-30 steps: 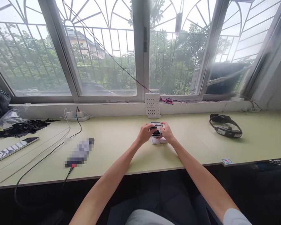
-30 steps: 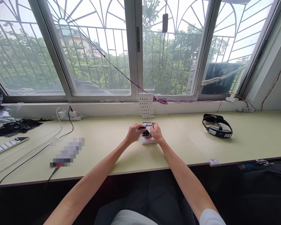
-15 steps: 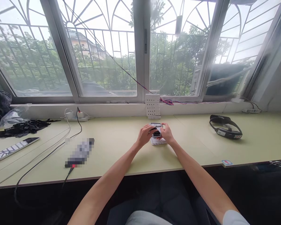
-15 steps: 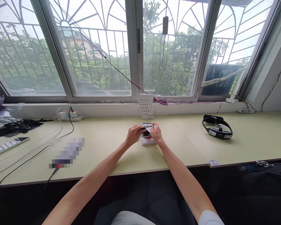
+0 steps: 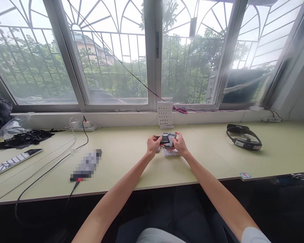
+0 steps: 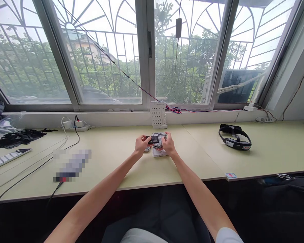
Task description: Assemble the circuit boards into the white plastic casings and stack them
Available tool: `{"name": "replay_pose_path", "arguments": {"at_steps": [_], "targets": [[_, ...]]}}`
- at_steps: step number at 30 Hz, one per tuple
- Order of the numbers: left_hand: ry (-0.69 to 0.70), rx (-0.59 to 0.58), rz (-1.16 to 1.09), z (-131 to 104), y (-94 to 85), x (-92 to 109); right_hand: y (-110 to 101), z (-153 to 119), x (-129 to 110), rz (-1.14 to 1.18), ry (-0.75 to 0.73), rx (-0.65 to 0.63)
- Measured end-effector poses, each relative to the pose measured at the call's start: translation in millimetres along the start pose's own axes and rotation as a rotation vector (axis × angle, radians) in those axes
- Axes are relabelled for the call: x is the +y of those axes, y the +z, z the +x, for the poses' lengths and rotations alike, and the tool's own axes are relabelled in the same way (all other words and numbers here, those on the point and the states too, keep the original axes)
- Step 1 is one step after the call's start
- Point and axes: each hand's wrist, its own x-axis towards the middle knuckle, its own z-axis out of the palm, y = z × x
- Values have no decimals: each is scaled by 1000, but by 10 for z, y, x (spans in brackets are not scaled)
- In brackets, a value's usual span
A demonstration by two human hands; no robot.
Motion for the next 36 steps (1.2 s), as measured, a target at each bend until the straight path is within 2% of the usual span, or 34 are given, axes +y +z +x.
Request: {"name": "replay_pose_path", "arguments": {"at_steps": [3,5,10,13,17,21,28,36], "targets": [[-96,6,-77,4,4,-10,7,-10,-11,47,-8,-16],[-107,5,-76,7,7,-23,11,-16,-18,77,-22,-23],[-88,15,126,3,-1,-44,8,-36,-35,102,-82,-54],[-119,54,239,-6,-19,-32,4,-59,-57,119,-98,-69],[-79,102,318,0,-38,-22,9,-90,-93,116,-102,-78],[-171,89,208,21,-27,-39,17,-99,-106,118,-113,-89],[-264,-37,-57,17,5,-50,28,-89,-87,86,-132,-81],[-363,-130,-174,-12,23,27,14,-59,-35,36,-189,-75]]}}
